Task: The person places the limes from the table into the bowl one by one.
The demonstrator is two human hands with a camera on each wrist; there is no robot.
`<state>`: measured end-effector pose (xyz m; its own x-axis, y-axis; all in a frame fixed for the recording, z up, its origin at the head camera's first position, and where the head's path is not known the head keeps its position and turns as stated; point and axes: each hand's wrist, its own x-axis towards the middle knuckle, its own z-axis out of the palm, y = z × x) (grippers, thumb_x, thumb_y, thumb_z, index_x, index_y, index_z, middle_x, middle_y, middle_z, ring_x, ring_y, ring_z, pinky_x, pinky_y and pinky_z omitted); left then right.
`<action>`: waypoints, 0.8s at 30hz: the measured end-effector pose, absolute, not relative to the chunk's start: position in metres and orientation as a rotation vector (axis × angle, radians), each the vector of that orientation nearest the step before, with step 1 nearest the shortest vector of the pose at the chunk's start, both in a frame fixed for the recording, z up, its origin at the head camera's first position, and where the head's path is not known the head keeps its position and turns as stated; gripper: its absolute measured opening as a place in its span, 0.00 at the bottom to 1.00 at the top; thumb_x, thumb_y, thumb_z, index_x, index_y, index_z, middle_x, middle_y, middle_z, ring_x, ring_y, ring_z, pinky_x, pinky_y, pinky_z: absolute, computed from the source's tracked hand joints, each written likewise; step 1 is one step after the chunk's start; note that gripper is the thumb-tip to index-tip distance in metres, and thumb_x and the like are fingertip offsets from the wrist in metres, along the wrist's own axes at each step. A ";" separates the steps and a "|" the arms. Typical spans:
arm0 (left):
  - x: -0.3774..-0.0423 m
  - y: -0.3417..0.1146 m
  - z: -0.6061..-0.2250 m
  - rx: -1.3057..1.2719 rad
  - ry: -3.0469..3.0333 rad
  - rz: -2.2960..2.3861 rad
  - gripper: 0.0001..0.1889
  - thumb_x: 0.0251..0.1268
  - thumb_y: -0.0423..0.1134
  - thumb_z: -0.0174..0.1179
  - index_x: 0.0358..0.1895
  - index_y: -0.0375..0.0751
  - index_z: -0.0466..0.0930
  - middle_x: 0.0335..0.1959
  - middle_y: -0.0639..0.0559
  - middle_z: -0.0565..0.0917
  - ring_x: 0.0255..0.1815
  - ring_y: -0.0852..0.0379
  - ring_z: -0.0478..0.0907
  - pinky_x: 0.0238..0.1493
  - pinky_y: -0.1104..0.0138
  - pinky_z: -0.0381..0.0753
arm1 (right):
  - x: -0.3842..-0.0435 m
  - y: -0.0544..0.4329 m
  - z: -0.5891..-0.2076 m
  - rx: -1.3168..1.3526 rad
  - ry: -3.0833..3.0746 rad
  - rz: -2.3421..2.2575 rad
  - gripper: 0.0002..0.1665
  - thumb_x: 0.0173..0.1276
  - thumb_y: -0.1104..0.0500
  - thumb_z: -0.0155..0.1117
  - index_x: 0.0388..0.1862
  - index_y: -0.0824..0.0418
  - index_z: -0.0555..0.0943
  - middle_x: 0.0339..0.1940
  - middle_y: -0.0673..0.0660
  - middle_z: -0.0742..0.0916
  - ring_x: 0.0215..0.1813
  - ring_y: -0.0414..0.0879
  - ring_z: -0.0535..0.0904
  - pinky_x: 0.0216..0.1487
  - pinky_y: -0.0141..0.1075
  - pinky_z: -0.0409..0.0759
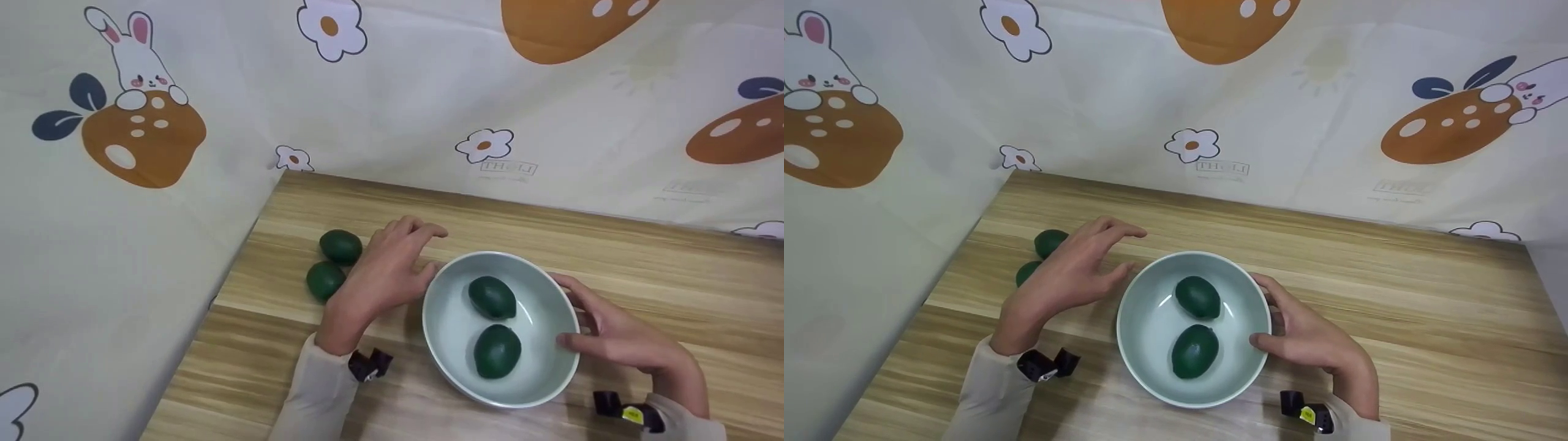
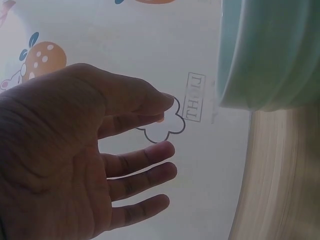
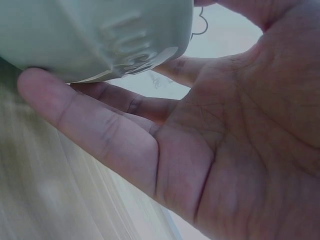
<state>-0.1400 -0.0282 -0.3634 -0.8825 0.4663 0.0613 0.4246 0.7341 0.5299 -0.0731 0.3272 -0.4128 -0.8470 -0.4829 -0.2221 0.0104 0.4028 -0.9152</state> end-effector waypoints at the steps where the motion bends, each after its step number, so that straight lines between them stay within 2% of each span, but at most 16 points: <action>1: -0.140 -0.029 -0.364 0.737 2.853 0.852 0.23 0.74 0.45 0.65 0.70 0.54 0.79 0.61 0.49 0.80 0.64 0.49 0.75 0.72 0.50 0.72 | -0.073 0.327 -0.413 -0.412 2.202 -1.453 0.51 0.70 0.65 0.69 0.86 0.50 0.55 0.77 0.69 0.71 0.67 0.42 0.80 0.56 0.36 0.86; 6: -0.142 -0.035 -0.365 0.759 2.861 0.891 0.23 0.74 0.43 0.65 0.70 0.52 0.79 0.62 0.47 0.80 0.65 0.46 0.75 0.71 0.49 0.72 | -0.073 0.329 -0.415 -0.450 2.175 -1.490 0.51 0.71 0.68 0.67 0.86 0.53 0.54 0.76 0.72 0.70 0.66 0.40 0.80 0.55 0.39 0.88; 17: -0.144 -0.038 -0.369 0.743 2.878 0.869 0.25 0.73 0.41 0.65 0.71 0.52 0.77 0.62 0.47 0.80 0.67 0.46 0.75 0.72 0.48 0.72 | -0.073 0.329 -0.413 -0.413 2.230 -1.438 0.51 0.70 0.64 0.69 0.86 0.48 0.55 0.78 0.68 0.71 0.68 0.37 0.78 0.59 0.33 0.84; 24: -0.146 -0.043 -0.371 0.710 2.874 0.863 0.25 0.73 0.41 0.65 0.72 0.51 0.76 0.63 0.46 0.80 0.67 0.45 0.75 0.71 0.48 0.73 | -0.073 0.329 -0.415 -0.455 2.207 -1.471 0.50 0.71 0.65 0.68 0.86 0.52 0.55 0.76 0.70 0.71 0.67 0.38 0.79 0.57 0.36 0.86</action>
